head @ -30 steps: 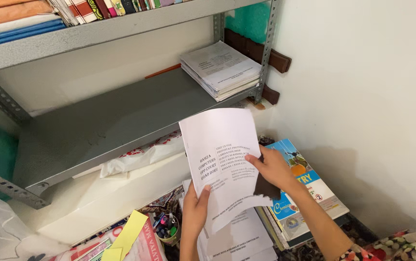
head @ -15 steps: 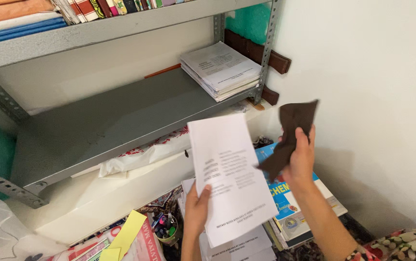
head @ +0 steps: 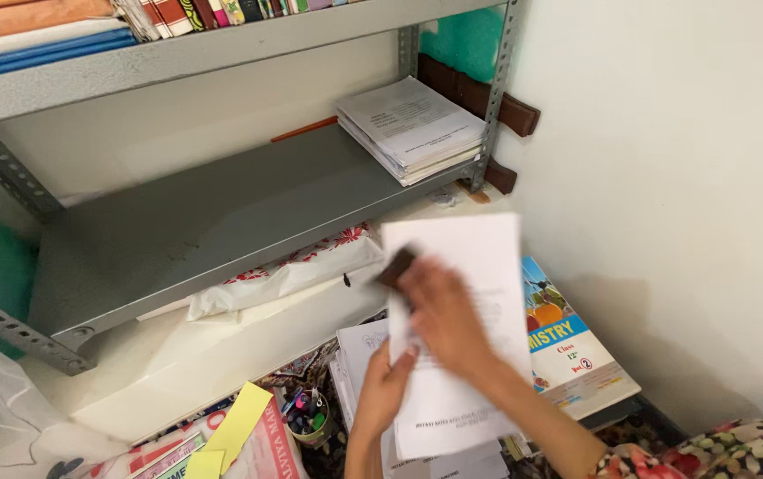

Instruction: The person wipes the surfaces of multiple loose papers and booklets with a dark cloth, then places them on a metal shelf. The person handles each item one at a time, wiping both sides before stacking them.

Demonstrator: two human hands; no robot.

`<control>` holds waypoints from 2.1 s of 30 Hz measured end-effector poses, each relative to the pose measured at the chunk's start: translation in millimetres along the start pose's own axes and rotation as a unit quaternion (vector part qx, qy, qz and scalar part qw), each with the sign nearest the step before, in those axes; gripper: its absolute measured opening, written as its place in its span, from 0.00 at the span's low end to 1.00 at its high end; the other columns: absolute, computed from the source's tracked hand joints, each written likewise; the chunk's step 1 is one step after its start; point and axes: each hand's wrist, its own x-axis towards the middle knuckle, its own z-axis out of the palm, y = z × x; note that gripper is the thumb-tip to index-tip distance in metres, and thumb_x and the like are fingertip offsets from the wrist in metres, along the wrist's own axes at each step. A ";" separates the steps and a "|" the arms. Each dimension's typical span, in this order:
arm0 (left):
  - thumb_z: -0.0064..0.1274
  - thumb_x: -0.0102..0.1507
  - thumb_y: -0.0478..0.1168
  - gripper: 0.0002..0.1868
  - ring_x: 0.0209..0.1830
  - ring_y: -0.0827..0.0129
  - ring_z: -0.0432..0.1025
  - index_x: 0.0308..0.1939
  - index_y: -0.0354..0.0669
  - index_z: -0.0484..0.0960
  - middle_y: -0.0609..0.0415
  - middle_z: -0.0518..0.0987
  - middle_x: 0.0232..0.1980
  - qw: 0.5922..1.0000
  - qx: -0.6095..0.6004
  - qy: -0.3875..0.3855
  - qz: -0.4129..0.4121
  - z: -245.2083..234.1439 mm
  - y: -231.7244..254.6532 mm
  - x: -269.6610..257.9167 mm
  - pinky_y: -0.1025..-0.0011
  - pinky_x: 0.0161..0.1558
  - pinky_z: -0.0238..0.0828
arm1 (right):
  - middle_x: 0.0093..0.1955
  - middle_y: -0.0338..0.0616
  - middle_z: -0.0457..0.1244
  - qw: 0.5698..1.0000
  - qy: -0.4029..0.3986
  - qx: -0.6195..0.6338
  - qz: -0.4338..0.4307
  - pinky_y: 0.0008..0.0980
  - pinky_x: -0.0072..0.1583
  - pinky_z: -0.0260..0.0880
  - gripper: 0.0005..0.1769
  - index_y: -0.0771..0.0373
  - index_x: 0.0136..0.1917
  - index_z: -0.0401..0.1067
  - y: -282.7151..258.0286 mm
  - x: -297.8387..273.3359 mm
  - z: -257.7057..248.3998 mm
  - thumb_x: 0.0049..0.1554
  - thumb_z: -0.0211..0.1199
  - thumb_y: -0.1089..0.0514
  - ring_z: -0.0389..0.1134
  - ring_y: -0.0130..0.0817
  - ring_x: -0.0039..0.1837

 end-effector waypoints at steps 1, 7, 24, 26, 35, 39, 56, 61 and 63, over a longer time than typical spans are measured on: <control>0.44 0.69 0.41 0.22 0.47 0.68 0.79 0.66 0.38 0.74 0.49 0.86 0.51 0.999 0.015 -0.037 -0.021 3.2 3.4 -3.6 0.71 0.52 0.76 | 0.81 0.61 0.47 0.997 0.058 -0.015 0.056 0.54 0.79 0.41 0.32 0.69 0.76 0.57 11.9 6.7 -11.3 0.62 0.51 0.52 0.45 0.58 0.82; 0.46 0.70 0.42 0.23 0.49 0.75 0.76 0.68 0.37 0.73 0.52 0.84 0.53 0.995 0.034 -0.082 0.046 15.6 21.1 -8.1 0.74 0.53 0.73 | 0.84 0.61 0.44 0.981 0.153 0.048 0.108 0.51 0.79 0.44 0.31 0.70 0.79 0.53 18.1 12.9 -36.5 0.64 0.48 0.61 0.44 0.57 0.84; 0.42 0.69 0.32 0.20 0.56 0.62 0.74 0.66 0.32 0.66 0.42 0.75 0.62 0.868 -0.323 0.313 0.207 -30.7 13.4 7.9 0.63 0.57 0.73 | 0.70 0.46 0.63 0.965 -0.096 0.129 -0.208 0.48 0.65 0.60 0.25 0.59 0.68 0.74 -48.3 -43.2 7.3 0.57 0.60 0.61 0.62 0.46 0.70; 0.39 0.69 0.31 0.21 0.59 0.61 0.73 0.67 0.33 0.64 0.42 0.74 0.64 0.860 -0.346 0.320 0.196 -31.4 20.7 4.6 0.63 0.59 0.72 | 0.70 0.45 0.64 0.985 -0.016 0.102 -0.136 0.49 0.68 0.61 0.27 0.59 0.67 0.74 -34.1 -39.7 3.1 0.54 0.58 0.64 0.62 0.47 0.70; 0.39 0.69 0.31 0.22 0.59 0.59 0.73 0.68 0.32 0.64 0.39 0.74 0.65 0.869 -0.359 0.299 0.163 -26.0 33.4 1.4 0.62 0.59 0.72 | 0.67 0.45 0.65 0.981 0.047 0.043 -0.183 0.46 0.67 0.62 0.26 0.57 0.65 0.74 -15.6 -43.4 8.0 0.52 0.60 0.64 0.65 0.46 0.68; 0.39 0.69 0.32 0.22 0.58 0.58 0.74 0.67 0.32 0.65 0.38 0.75 0.63 0.886 -0.351 0.278 0.118 -24.6 34.2 1.4 0.61 0.56 0.73 | 0.66 0.51 0.65 0.986 0.148 0.083 -0.003 0.47 0.70 0.64 0.24 0.61 0.63 0.72 33.6 -45.2 24.2 0.53 0.55 0.68 0.65 0.49 0.68; 0.40 0.68 0.30 0.24 0.60 0.60 0.73 0.69 0.32 0.62 0.40 0.74 0.65 0.898 -0.269 0.306 0.166 -11.3 84.1 37.7 0.65 0.59 0.70 | 0.66 0.47 0.67 0.725 -0.033 0.565 0.392 0.37 0.68 0.66 0.30 0.65 0.71 0.66 16.8 -4.1 23.6 0.59 0.61 0.48 0.67 0.34 0.66; 0.42 0.68 0.31 0.27 0.65 0.63 0.70 0.72 0.35 0.59 0.45 0.71 0.70 0.917 -0.268 0.195 0.221 -17.8 114.8 106.0 0.67 0.65 0.67 | 0.66 0.45 0.66 0.720 0.035 0.586 0.371 0.34 0.66 0.65 0.27 0.64 0.70 0.66 57.6 61.8 17.0 0.60 0.61 0.54 0.66 0.33 0.66; 0.45 0.68 0.32 0.26 0.64 0.65 0.70 0.72 0.34 0.62 0.47 0.72 0.69 0.921 -0.264 0.142 0.250 -21.7 130.5 148.5 0.67 0.64 0.67 | 0.67 0.44 0.66 0.734 0.048 0.565 0.375 0.30 0.66 0.63 0.26 0.62 0.71 0.66 87.5 97.3 18.8 0.61 0.61 0.55 0.65 0.32 0.66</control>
